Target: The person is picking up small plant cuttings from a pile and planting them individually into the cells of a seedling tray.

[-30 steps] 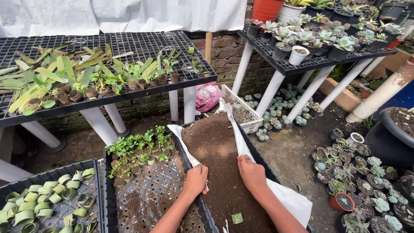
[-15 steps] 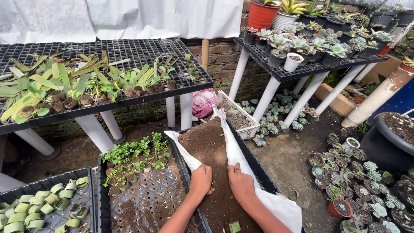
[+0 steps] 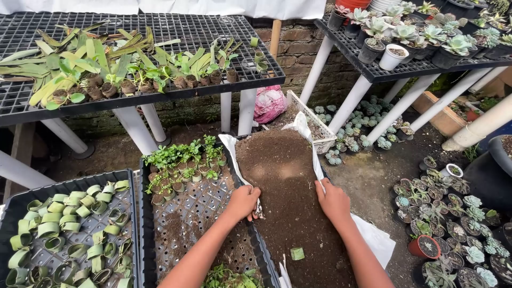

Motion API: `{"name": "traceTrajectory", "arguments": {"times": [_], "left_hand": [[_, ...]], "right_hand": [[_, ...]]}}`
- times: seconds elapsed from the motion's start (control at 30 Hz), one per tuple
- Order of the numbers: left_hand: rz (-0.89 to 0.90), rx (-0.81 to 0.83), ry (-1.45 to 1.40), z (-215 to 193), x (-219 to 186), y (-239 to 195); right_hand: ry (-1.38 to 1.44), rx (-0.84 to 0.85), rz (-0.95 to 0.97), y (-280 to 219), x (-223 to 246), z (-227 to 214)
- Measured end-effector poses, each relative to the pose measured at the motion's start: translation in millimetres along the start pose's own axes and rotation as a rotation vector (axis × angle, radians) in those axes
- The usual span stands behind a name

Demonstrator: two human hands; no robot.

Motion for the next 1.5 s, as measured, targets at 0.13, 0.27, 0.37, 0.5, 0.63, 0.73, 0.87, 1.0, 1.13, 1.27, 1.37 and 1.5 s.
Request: {"name": "traceTrajectory", "arguments": {"times": [0.13,0.27,0.37,0.5,0.63,0.73,0.87,1.0,1.13,1.27,1.37,1.5], "left_hand": [[0.027,-0.051,0.095,-23.3,1.8,-18.7],[0.038,-0.129,0.416,-32.0,0.1,-34.2],[0.055,-0.206,0.656,-31.1,-3.5,-42.0],[0.136,-0.263,0.914,-7.8,-25.8,-67.6],[0.403,-0.035,0.975,68.8,-60.7,-99.9],[0.547,-0.027,1.108,150.5,-38.2,-88.1],[0.735,-0.188,1.109,209.0,-12.4,-71.7],[0.561,0.063,1.062,198.2,0.1,-63.1],[0.544,0.244,0.976,183.6,-9.2,-76.3],[0.508,0.045,0.701,126.6,-65.1,-77.0],[0.472,-0.197,0.714,100.0,-62.0,-39.5],[0.678,-0.350,0.745,96.5,-63.6,-3.8]], "right_hand": [[-0.153,-0.078,-0.003,-10.3,16.4,-25.7],[0.024,-0.397,-0.508,-54.6,90.0,-40.6],[0.361,0.025,-0.588,-68.4,139.0,-30.8],[0.147,0.367,-0.423,-54.2,144.4,19.7],[0.081,0.298,-0.382,-24.8,124.2,48.8],[0.151,0.114,-0.489,-19.2,108.0,59.6],[0.211,0.090,-0.500,-15.7,101.9,48.7],[0.245,0.073,-0.414,-12.6,77.1,44.9],[0.406,-0.109,-0.392,-22.7,54.4,38.0],[0.734,-0.171,-0.557,-36.6,60.6,3.1],[0.917,-0.201,-0.488,-34.6,48.6,-5.3],[1.116,-0.279,-0.312,-27.8,25.2,-4.8]]}}
Point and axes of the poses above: each hand's wrist, its own y-axis towards the middle knuckle, its own z-axis out of the palm, x = y × z, the point moved 9 cm from there along y, towards the middle knuckle, and after that the axes turned 11 degrees about y, right-handed, at the moved point
